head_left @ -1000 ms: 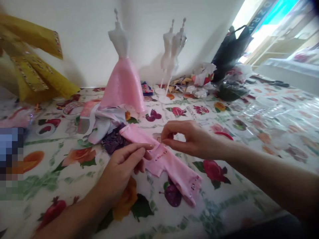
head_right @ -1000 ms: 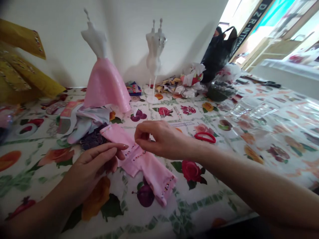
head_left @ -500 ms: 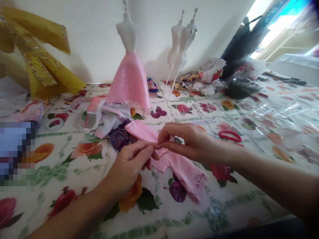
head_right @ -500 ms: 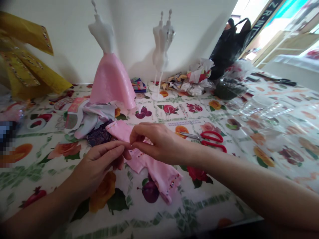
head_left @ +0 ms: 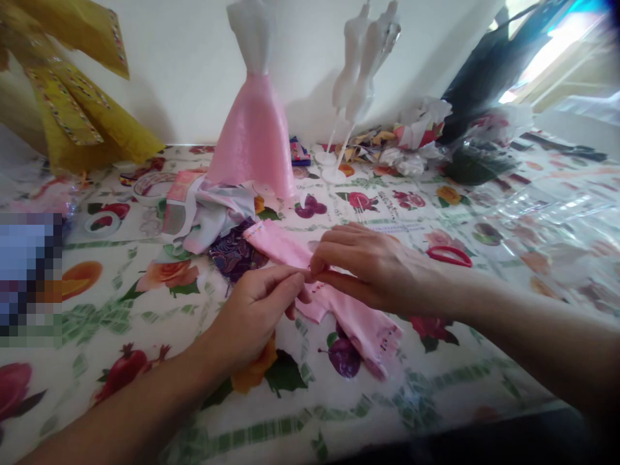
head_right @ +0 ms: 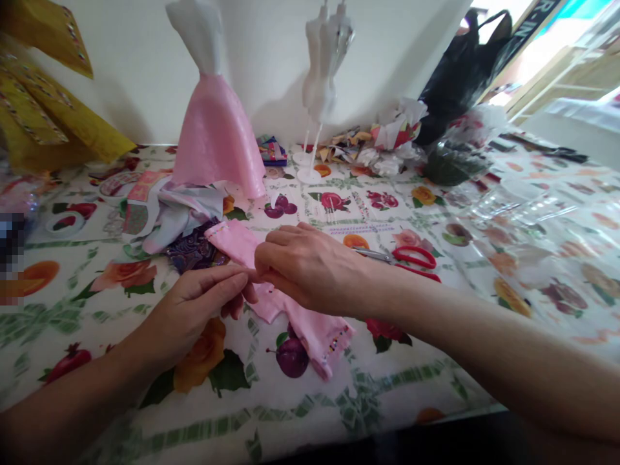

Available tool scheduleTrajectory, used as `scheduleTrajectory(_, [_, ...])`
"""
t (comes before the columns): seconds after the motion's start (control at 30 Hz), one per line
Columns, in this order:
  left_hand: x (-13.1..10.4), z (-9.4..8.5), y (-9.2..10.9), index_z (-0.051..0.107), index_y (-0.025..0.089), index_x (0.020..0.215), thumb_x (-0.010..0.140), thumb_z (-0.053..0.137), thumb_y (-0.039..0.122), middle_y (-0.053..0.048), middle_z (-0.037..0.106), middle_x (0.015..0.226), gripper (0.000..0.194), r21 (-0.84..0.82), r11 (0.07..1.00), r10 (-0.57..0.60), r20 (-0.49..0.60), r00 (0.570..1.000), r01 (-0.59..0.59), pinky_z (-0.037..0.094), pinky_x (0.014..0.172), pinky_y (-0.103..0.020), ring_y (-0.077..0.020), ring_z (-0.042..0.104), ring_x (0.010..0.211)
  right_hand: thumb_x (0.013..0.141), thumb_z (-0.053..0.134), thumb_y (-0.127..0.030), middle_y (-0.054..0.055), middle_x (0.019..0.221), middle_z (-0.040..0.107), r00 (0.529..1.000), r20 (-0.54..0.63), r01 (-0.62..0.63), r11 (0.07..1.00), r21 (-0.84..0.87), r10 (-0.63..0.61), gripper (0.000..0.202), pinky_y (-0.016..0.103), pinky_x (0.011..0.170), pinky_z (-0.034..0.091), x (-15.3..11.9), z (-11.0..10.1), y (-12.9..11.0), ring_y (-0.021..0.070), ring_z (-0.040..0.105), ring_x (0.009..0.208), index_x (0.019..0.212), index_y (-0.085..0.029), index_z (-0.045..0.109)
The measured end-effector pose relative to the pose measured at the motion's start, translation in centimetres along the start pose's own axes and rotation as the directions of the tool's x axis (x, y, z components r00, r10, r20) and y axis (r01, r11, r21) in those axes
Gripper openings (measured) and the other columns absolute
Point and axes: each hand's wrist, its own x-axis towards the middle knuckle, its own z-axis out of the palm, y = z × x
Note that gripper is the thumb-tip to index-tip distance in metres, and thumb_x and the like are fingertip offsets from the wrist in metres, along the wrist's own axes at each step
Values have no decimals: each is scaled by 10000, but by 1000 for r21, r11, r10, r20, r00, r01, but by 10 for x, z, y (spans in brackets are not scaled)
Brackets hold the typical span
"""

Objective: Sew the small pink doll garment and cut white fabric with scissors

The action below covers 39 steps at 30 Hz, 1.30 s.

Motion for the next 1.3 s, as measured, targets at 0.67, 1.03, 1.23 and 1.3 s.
scheduleTrajectory(0.67, [0, -2, 3, 701, 190, 848, 941, 500, 382, -10, 647, 763, 293, 51, 998, 30, -14, 999, -29, 414, 585, -226, -124, 528, 643, 925, 533, -174, 30, 821, 598, 999, -21, 30, 1000, 8, -30, 50, 308, 751, 388, 3, 1, 4, 162, 537, 781, 927, -176, 583])
scheduleTrajectory(1.03, [-1, -6, 0, 647, 203, 813, 955, 482, 418, 6, 663, 811, 306, 163, 984, 76, -24, 997, -71, 401, 559, -232, -119, 527, 638, 899, 576, -154, 19, 799, 613, 999, -9, 48, 998, 37, -48, 28, 307, 757, 383, 6, -2, 4, 145, 548, 764, 899, -141, 601])
scheduleTrajectory(1.23, [0, -7, -2, 661, 202, 811, 953, 485, 414, 5, 658, 801, 311, 159, 983, 99, -29, 995, -93, 403, 536, -226, -120, 539, 635, 911, 564, -158, 18, 789, 623, 998, -31, 51, 996, 67, -49, 52, 285, 738, 393, 7, -3, 6, 135, 554, 753, 886, -145, 608])
scheduleTrajectory(1.3, [0, -7, -2, 667, 200, 823, 955, 482, 407, 4, 661, 805, 307, 153, 983, 108, -26, 994, -102, 417, 550, -227, -118, 541, 635, 914, 568, -163, 22, 789, 621, 998, -33, 58, 997, 56, -56, 55, 289, 739, 396, 7, -2, 6, 138, 555, 753, 894, -142, 614])
